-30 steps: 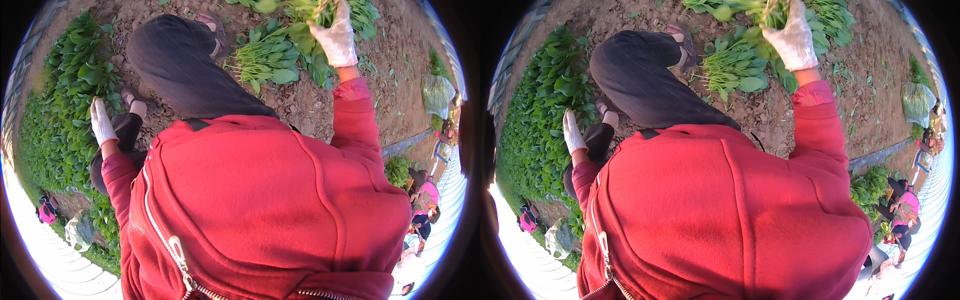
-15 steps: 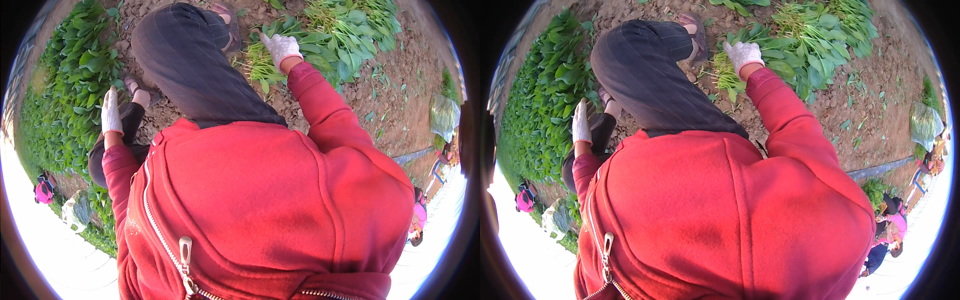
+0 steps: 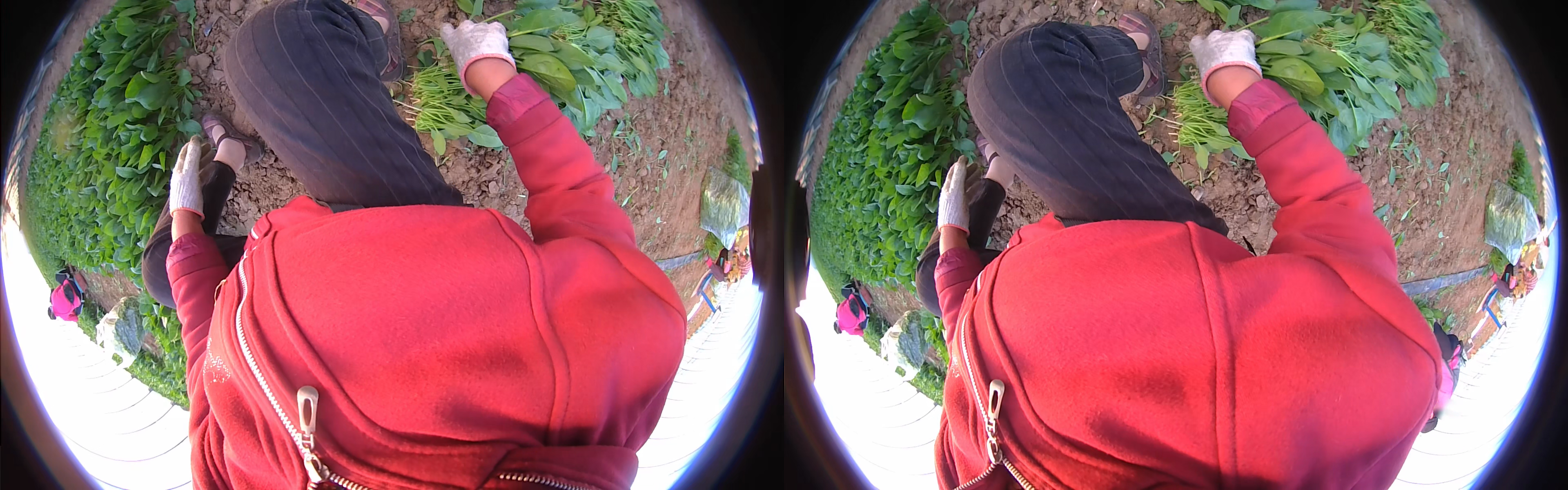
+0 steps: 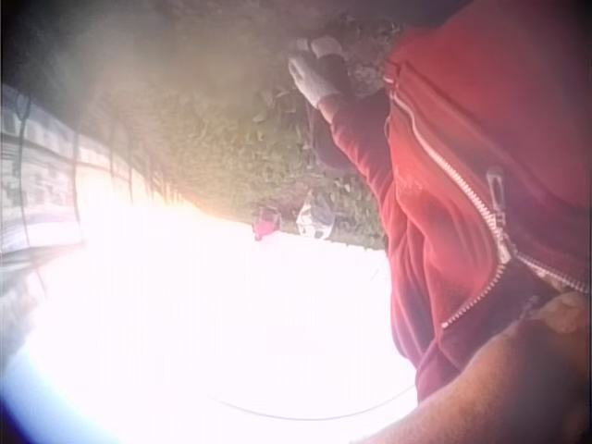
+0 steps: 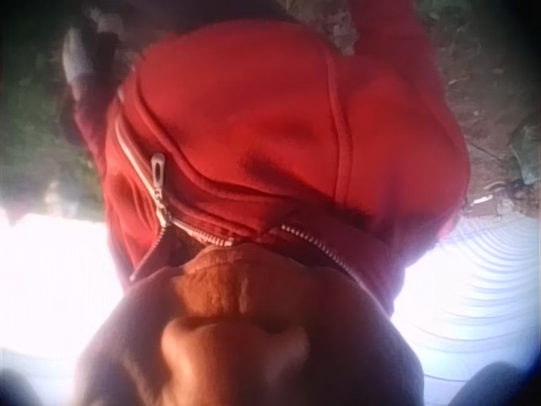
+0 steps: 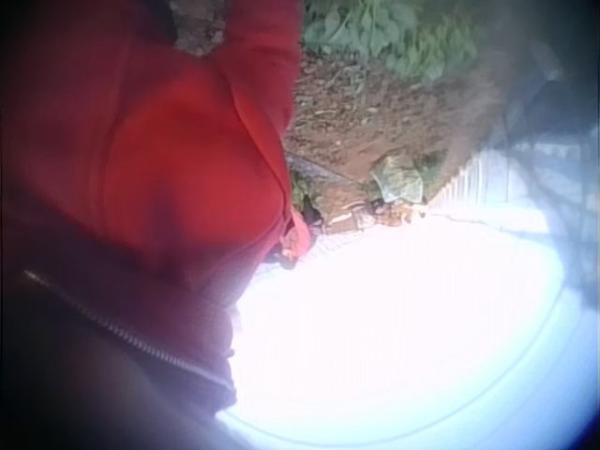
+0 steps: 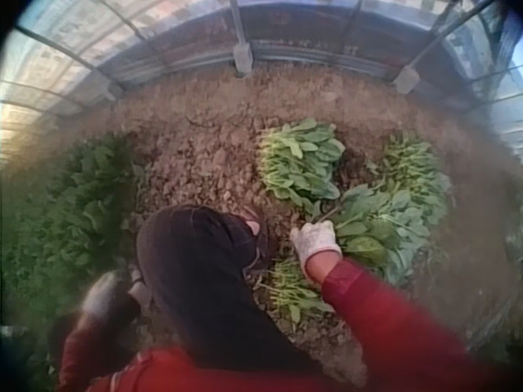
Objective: The person harvests leafy green vegetables by hand in a greenhouse. They pull bunches of greens from the soil, trim the roots, and place them on the ground beside them.
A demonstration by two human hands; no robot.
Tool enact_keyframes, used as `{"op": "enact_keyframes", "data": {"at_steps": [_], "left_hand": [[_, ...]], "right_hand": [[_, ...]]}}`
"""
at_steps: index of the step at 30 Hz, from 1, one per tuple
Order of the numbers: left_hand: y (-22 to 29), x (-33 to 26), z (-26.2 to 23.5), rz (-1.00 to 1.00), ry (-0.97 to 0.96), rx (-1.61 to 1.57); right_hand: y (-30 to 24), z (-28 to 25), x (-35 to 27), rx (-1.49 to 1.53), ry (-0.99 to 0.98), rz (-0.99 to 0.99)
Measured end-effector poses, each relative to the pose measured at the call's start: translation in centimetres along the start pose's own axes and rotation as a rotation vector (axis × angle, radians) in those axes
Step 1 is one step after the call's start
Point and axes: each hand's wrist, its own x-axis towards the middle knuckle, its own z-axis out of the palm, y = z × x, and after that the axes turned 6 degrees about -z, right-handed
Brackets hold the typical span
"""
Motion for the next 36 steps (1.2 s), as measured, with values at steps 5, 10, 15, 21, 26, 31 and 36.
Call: {"op": "enact_keyframes", "data": {"at_steps": [5,10,15,21,26,31,36], "left_hand": [[-0.4,0.5,0.2,-0.023,-0.027,-0.027],[-0.6,0.6,0.1,-0.054,-0.022,0.027],[-0.8,0.6,0.3,-0.079,-0.053,0.034],[-0.9,1.1,0.6,-0.082,-0.084,0.029],[-0.6,1.1,0.8,-0.078,-0.101,0.067],[0.5,0.4,1.7,-0.037,-0.142,0.080],[2.8,-2.1,1.0,0.116,-0.128,0.097]], "right_hand": [[-1.3,2.9,5.6,-0.012,-0.052,-0.100],[-1.9,8.2,9.1,0.086,-0.081,-0.305],[-2.2,12.0,8.6,0.343,0.014,-0.186],[-0.9,12.4,8.0,0.297,0.264,-0.270],[-1.8,14.1,6.9,0.224,0.332,-0.097],[-2.3,15.9,7.6,0.284,0.257,-0.067],[-1.0,12.6,7.7,0.297,0.184,-0.172]]}}
